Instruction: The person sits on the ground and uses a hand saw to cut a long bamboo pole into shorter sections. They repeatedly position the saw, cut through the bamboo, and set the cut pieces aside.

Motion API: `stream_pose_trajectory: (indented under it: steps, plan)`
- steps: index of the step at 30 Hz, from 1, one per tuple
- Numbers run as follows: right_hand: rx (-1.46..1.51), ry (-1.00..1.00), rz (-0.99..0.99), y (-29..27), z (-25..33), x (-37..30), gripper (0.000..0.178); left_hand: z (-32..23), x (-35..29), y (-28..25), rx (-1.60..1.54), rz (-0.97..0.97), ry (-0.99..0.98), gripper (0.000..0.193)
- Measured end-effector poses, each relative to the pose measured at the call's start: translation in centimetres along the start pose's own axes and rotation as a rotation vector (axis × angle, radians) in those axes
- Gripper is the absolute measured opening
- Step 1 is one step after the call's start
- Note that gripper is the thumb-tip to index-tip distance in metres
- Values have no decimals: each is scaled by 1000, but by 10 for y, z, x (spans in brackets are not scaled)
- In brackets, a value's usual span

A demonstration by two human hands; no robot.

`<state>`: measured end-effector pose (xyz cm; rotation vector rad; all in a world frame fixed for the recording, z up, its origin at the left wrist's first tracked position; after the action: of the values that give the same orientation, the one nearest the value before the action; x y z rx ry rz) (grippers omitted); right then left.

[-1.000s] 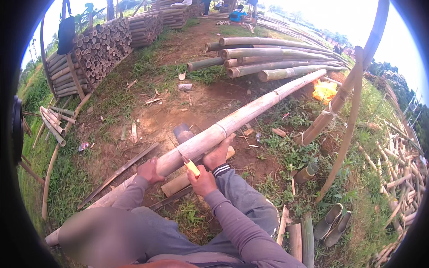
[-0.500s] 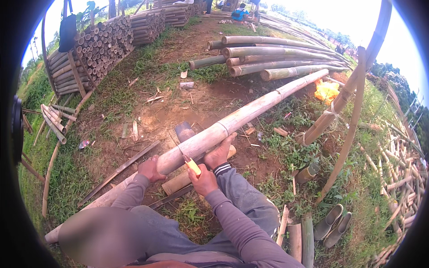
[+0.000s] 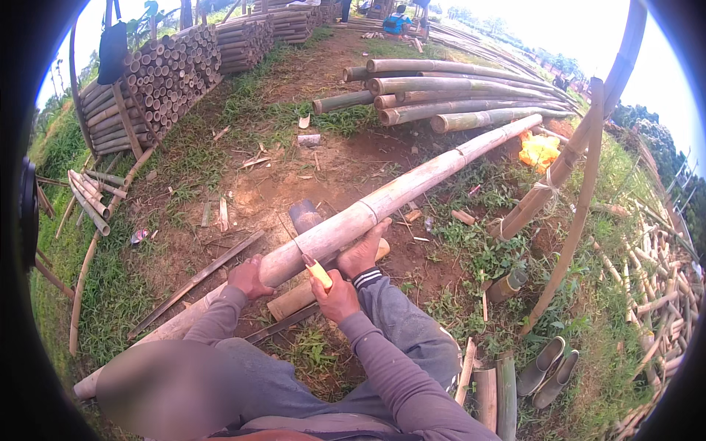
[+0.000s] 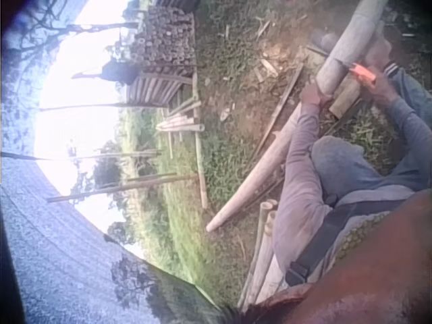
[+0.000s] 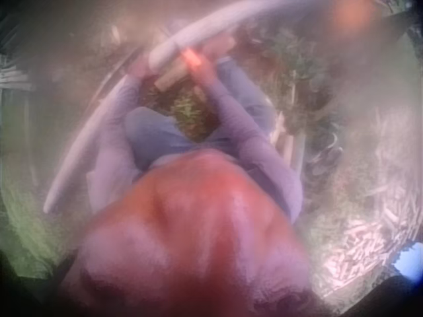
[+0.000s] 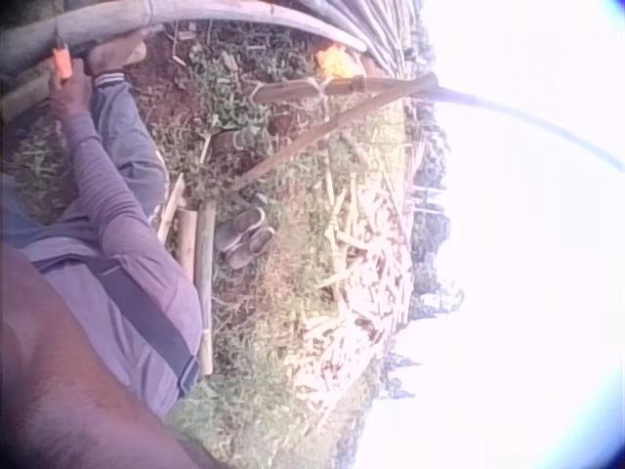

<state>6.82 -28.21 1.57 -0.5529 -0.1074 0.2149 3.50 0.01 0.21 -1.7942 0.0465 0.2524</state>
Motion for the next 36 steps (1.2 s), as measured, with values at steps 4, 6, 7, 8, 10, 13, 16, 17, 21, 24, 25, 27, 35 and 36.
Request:
stream_pose_trajectory:
  steps: [4, 6, 7, 8, 10, 13, 16, 17, 21, 24, 25, 27, 35, 36]
  plan:
    - [-6, -7, 1, -1, 2, -1, 40, 0, 0, 0, 9, 10, 4, 115]
    - [-13, 0, 3, -1, 2, -1, 41, 2, 2, 2, 10, 5, 11, 115]
    - [-15, 5, 4, -1, 2, 0, 41, 2, 2, 1, 11, 4, 14, 115]
    - [-9, 9, 7, -1, 2, 0, 41, 1, 1, 1, 10, 3, 14, 115]
    - [3, 15, 13, -1, 1, 0, 41, -1, -1, -2, 8, 3, 15, 115]
    - [4, 22, 17, -1, 1, 0, 41, 0, 0, 0, -5, 11, -14, 118]
    - [2, 14, 16, -1, 0, 0, 41, 0, 0, -1, -7, 19, -8, 120]
    - [-3, 10, 17, -1, 0, 0, 41, 1, 0, 0, -4, 12, -2, 121]
    - [-7, 9, 18, 0, -2, 1, 41, 3, 2, 2, -2, 9, 6, 123]
    - [-9, 5, 14, -1, 0, 0, 41, 3, 1, 2, -3, 16, 1, 124]
    - [-12, 2, 11, -1, 1, 0, 41, 3, 1, 2, -3, 17, 1, 124]
    - [-12, -6, 7, -1, 0, 0, 41, 3, 1, 2, -2, 4, 9, 123]
    - [18, -10, 12, 0, 0, 0, 43, 2, 0, 1, 1, -9, 8, 117]
    - [1, -4, 14, 0, 0, 0, 42, 2, 0, 2, 1, -10, 8, 116]
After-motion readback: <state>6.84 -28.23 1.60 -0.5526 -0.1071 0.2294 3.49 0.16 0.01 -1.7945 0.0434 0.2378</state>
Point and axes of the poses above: each hand's wrist, its own x-axis towards the middle knuckle, its own y-axis out of the palm, z = x × y, the point moved 3 cm from there along x, towards the middle knuckle, and after that the axes turned 8 degrees about y, right-handed, at the moved point
